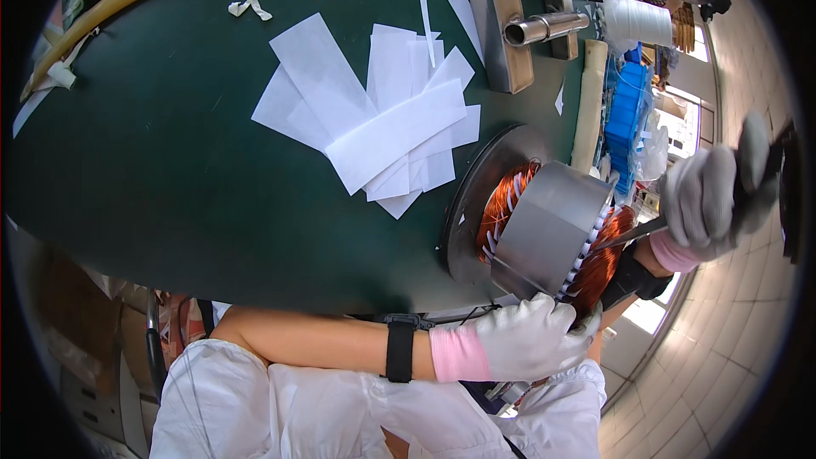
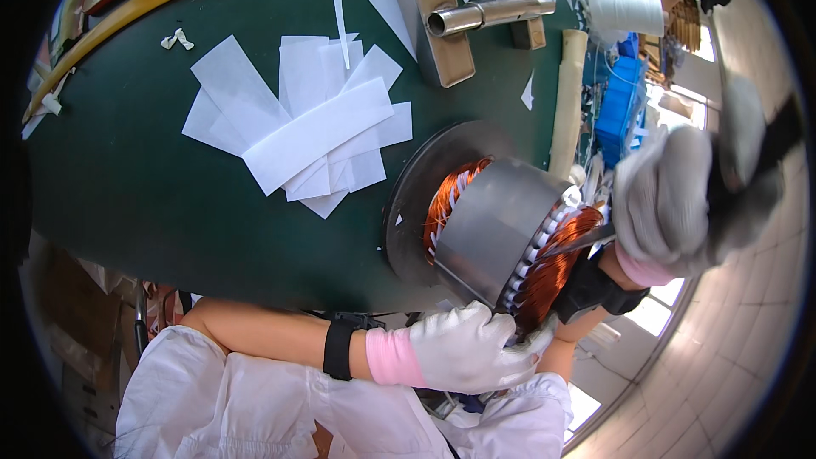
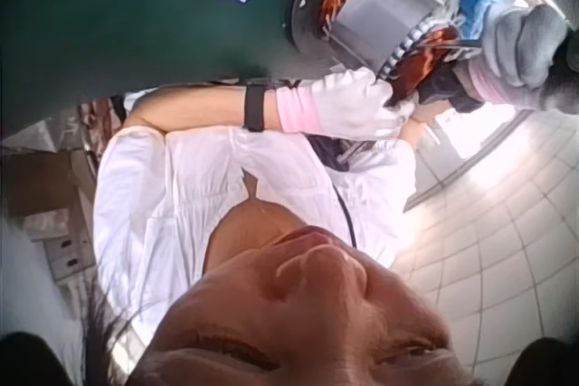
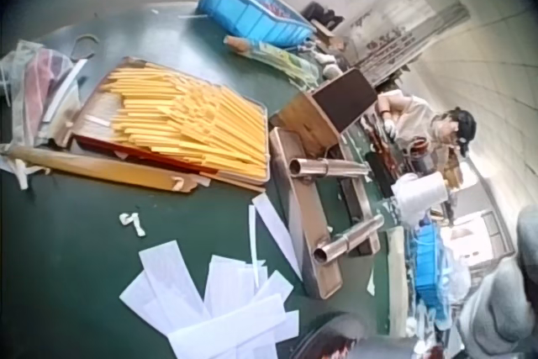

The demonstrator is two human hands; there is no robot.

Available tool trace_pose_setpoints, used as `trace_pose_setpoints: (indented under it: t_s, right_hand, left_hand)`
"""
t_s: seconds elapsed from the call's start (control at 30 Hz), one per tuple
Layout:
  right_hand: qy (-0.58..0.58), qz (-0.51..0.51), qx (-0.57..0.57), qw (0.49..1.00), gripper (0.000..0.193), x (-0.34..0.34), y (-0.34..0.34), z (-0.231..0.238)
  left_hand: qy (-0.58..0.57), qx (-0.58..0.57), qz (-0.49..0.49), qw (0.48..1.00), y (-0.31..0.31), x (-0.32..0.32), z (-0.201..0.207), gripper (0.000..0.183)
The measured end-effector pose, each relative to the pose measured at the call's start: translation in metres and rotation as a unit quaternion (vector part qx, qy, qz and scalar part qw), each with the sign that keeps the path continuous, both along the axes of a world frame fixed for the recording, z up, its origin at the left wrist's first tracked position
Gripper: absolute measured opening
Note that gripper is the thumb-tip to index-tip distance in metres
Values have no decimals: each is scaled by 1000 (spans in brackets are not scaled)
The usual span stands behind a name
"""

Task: Assembling and winding an electric motor stator using insulation strips and copper wire.

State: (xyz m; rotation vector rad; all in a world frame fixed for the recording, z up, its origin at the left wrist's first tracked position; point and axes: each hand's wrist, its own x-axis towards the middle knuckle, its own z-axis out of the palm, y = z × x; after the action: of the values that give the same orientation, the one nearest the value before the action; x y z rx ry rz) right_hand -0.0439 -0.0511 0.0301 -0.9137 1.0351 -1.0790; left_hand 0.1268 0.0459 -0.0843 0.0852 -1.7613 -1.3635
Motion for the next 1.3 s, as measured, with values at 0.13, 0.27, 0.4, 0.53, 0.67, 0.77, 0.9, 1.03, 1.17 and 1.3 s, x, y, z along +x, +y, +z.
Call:
trace_pose_setpoints:
  t_s: [0.13,0.27,0.4,0.53,0.67,0.77,0.9,1.03,1.17,1.3]
  right_hand:
    - [48,-5,-15,999,26,4,3,6]
    - [108,-355,87,925,29,-11,11,-4]
    - [138,-348,95,922,33,-7,3,-11]
    - [15,186,-50,981,54,-30,10,28]
    - [300,-531,68,789,19,7,12,-4]
    - [227,-458,86,855,19,10,-12,-15]
    - [26,-109,-116,987,42,-49,47,20]
    - [-123,-153,-136,971,39,-54,45,-1]
    - [206,-348,-17,914,29,-48,42,9]
    - [-16,45,-34,998,21,-24,23,29]
  left_hand:
    - [7,20,-32,999,0,1,2,41]
    - [18,35,-22,999,-3,-2,4,39]
    - [-18,-5,13,1000,-4,-3,4,37]
    - [-20,5,-14,1000,-5,-1,4,37]
    - [-22,-10,18,1000,0,-6,8,36]
    - [-34,7,22,999,-5,-4,8,37]
    - [-38,-8,18,999,-2,-2,8,37]
    - [-5,-14,7,1000,-3,-8,6,36]
    - [-13,-18,20,1000,-3,-4,7,36]
    - [-15,13,-44,999,-10,-2,7,33]
